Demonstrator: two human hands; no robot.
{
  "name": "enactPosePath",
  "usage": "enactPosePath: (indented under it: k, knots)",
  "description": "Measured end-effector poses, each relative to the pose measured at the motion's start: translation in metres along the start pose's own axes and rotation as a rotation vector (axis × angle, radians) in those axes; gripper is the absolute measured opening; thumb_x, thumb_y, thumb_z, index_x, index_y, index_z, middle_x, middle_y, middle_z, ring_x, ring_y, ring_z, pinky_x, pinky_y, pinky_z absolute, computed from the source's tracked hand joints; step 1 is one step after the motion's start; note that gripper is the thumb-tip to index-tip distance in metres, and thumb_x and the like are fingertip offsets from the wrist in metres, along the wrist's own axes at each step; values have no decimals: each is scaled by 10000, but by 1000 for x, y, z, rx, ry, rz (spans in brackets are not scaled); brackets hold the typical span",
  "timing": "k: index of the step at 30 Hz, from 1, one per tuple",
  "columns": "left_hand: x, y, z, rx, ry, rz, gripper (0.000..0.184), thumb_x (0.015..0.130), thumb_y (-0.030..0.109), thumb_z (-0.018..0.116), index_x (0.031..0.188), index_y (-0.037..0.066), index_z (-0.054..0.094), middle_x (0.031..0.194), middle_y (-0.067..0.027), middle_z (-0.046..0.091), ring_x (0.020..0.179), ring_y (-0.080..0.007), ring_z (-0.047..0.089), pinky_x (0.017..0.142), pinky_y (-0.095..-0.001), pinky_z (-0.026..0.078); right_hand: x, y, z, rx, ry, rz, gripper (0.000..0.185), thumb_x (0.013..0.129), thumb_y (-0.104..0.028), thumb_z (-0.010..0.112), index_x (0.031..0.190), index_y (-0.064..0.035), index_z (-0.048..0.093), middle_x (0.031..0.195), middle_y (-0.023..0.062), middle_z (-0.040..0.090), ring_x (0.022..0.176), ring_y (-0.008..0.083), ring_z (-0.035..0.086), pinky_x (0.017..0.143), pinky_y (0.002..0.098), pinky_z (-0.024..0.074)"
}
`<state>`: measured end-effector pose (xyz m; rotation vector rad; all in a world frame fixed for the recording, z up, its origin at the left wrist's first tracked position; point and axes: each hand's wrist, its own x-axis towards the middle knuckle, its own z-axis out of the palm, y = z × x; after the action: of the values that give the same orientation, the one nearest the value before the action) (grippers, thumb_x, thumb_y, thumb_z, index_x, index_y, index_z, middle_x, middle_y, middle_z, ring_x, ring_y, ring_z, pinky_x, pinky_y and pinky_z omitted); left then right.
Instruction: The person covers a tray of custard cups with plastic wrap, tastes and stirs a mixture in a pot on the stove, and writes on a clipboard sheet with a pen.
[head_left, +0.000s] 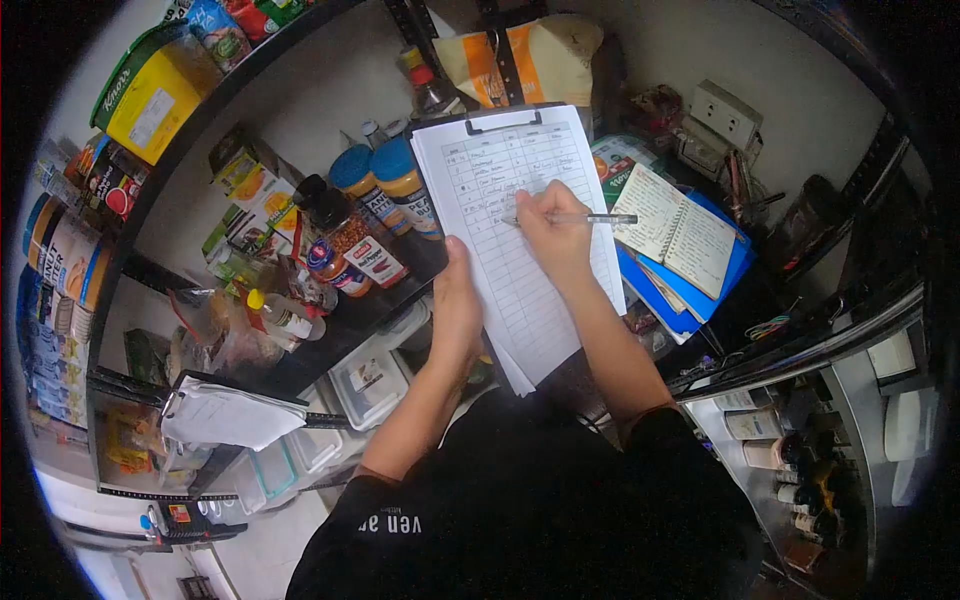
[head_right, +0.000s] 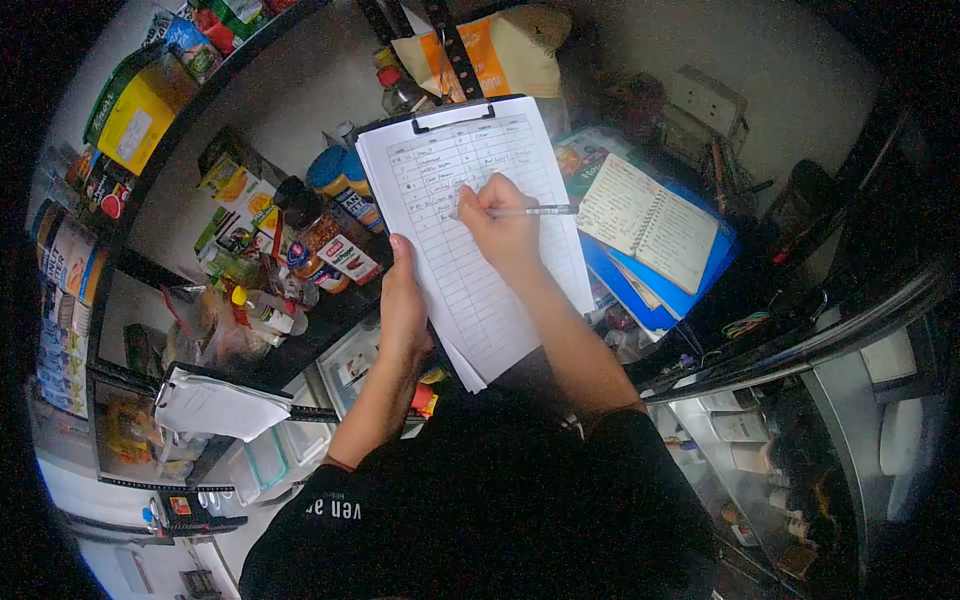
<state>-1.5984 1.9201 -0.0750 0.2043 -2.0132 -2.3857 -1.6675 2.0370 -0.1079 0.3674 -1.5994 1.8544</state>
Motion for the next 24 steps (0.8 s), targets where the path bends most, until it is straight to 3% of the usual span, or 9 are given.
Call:
enactPosePath:
  k: [13, 22, 24]
  knots:
    - [0, -2, 1, -57, -21, 27, 690, 940, 523, 300, 1159, -99, 504, 1099, -173, 585, 969, -204, 580, 848, -302, 453, 1, -6, 0, 36, 1, 5, 296, 812, -28, 628, 607, -61, 417, 543, -12, 487, 516, 22, 402, 454, 200, 323]
    - [-1, 0, 2, -61, -7, 6, 685, 939, 520, 311, 1172, -98, 492, 1106, -171, 580, 973, -211, 579, 859, -306, 450, 0, -1, 0, 19, 7, 51, 312, 779, -121, 700, 588, -46, 464, 501, 8, 509, 468, 36, 409, 416, 234, 330]
    - [-2, 0, 4, -52, 7, -8, 683, 940, 518, 311, 1170, -98, 494, 1103, -170, 581, 967, -211, 580, 859, -305, 449, 0, -4, 0, -95, -27, -73, 314, 780, -120, 698, 585, -46, 463, 494, 11, 504, 466, 39, 409, 416, 238, 334]
